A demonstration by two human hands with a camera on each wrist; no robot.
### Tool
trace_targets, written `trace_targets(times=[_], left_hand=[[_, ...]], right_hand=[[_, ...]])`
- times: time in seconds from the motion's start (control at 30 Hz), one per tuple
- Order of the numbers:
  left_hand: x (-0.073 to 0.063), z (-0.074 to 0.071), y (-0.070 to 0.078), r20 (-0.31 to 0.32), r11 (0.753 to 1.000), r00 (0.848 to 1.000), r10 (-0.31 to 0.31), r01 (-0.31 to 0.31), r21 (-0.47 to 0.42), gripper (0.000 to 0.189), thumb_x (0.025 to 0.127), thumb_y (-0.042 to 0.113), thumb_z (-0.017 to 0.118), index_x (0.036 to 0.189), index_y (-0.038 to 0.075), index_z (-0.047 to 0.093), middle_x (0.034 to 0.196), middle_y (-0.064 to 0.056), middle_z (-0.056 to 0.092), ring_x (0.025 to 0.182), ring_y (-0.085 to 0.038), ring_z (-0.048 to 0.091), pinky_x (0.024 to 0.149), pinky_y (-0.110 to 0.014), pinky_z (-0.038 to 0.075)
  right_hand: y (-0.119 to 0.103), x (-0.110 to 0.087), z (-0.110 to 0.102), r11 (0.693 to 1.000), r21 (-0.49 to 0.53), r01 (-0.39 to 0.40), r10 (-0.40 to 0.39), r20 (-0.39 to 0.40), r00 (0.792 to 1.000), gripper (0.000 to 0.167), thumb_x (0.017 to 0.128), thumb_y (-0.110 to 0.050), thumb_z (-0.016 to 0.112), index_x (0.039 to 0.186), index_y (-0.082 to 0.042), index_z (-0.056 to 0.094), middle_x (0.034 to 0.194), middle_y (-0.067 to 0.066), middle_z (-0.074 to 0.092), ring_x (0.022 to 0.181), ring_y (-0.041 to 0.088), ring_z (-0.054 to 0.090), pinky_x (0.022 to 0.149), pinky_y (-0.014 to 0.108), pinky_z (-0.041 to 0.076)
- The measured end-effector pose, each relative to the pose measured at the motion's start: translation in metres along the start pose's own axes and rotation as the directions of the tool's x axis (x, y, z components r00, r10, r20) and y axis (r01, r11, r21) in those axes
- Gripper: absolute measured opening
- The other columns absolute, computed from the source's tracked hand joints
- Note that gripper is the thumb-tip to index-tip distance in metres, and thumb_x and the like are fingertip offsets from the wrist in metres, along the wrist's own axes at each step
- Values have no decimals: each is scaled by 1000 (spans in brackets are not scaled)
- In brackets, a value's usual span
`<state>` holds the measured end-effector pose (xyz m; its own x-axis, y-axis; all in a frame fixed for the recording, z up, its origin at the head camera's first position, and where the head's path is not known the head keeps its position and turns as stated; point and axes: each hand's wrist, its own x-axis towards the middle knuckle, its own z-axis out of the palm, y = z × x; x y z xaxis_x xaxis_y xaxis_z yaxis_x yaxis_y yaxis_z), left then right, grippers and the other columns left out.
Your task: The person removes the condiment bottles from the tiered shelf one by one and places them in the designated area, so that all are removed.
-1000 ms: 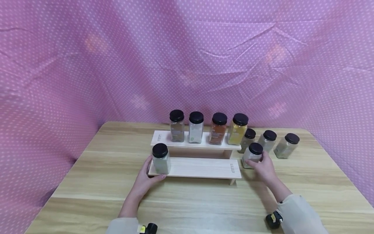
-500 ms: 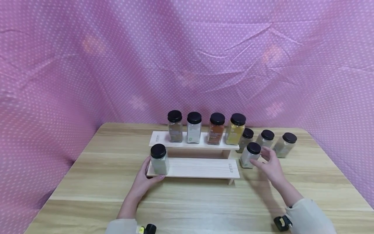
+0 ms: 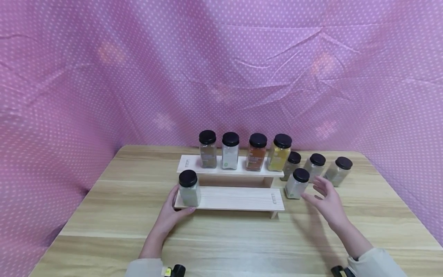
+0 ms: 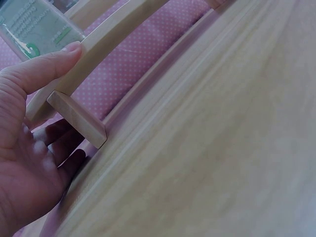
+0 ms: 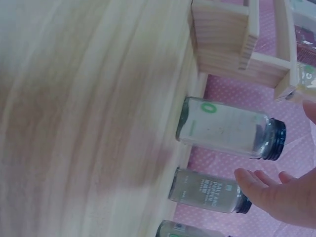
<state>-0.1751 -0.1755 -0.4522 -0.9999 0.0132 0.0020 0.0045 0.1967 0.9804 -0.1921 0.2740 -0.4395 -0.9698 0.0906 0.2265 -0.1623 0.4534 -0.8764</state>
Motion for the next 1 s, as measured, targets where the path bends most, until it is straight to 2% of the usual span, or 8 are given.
trace_targets(times=[0.07, 0.1, 0.2, 0.33, 0.4, 0.63, 0.8, 1.0], left_hand=[[-1, 0, 1, -2, 1000, 1000, 5, -5, 0, 90, 67, 16, 75, 137, 16, 18, 142, -9, 12, 128, -25, 5, 100, -45, 5], [-1, 0, 1, -3, 1000, 1000, 9, -9, -3, 90, 67, 16, 75, 137, 16, 18, 142, -9, 12, 128, -25, 6, 100, -45, 4], [-2, 0, 2, -5, 1000, 1000, 17, -17, -15, 90, 67, 15, 74, 137, 15, 18, 142, -9, 13, 128, -24, 6, 100, -44, 4], [-1, 0, 2, -2, 1000, 1000, 17, -17, -13, 90, 67, 14, 74, 137, 15, 18, 142, -9, 12, 128, -24, 6, 100, -44, 4], [-1, 0, 1, -1, 1000, 1000, 18, -18, -9, 90, 67, 15, 74, 137, 14, 18, 142, -10, 12, 127, -25, 6, 100, -44, 5], [0, 0, 0, -6, 999, 1000, 26, -26, -29, 90, 65, 14, 75, 136, 14, 20, 141, -10, 16, 127, -24, 10, 101, -43, 6], [0, 0, 0, -8, 1000, 1000, 21, -21, -23, 92, 65, 14, 76, 136, 13, 19, 141, -10, 15, 127, -24, 9, 101, -43, 6], [0, -1, -1, -9, 1000, 1000, 27, -27, -10, 91, 65, 16, 76, 136, 15, 19, 141, -9, 14, 127, -25, 8, 100, -44, 6]], right_hand=[[-8, -5, -1, 1000, 11, -11, 11, -2, 1000, 73, 75, -24, 68, 132, -5, 25, 126, 20, 36, 112, 25, 37, 85, 27, 40], [-17, -8, -1, 1000, 22, -18, 18, 4, 1000, 73, 75, -22, 67, 132, -3, 25, 126, 21, 35, 113, 26, 36, 86, 28, 39], [-47, -18, -2, 997, 61, -42, 41, 28, 999, 72, 77, -13, 66, 131, 3, 22, 127, 25, 32, 115, 31, 33, 89, 35, 36], [-76, -30, -1, 998, 50, -49, 47, 45, 998, 71, 77, -11, 64, 130, 7, 20, 127, 26, 31, 115, 36, 31, 89, 41, 34], [-82, -35, 0, 998, 41, -44, 42, 42, 998, 71, 77, -9, 65, 130, 7, 21, 127, 26, 32, 115, 36, 31, 89, 40, 35], [-89, -47, 7, 998, 55, -6, 5, 23, 1000, 65, 75, -6, 65, 127, 6, 27, 123, 23, 37, 111, 29, 37, 82, 13, 37], [-94, -53, 16, 992, 120, 42, -45, 30, 999, 63, 74, 0, 65, 124, 7, 29, 120, 24, 38, 107, 12, 41, 81, 11, 37], [-102, -55, 33, 981, 179, 69, -80, 56, 995, 62, 71, 4, 66, 123, 8, 32, 118, 25, 40, 101, 2, 43, 82, 13, 37]])
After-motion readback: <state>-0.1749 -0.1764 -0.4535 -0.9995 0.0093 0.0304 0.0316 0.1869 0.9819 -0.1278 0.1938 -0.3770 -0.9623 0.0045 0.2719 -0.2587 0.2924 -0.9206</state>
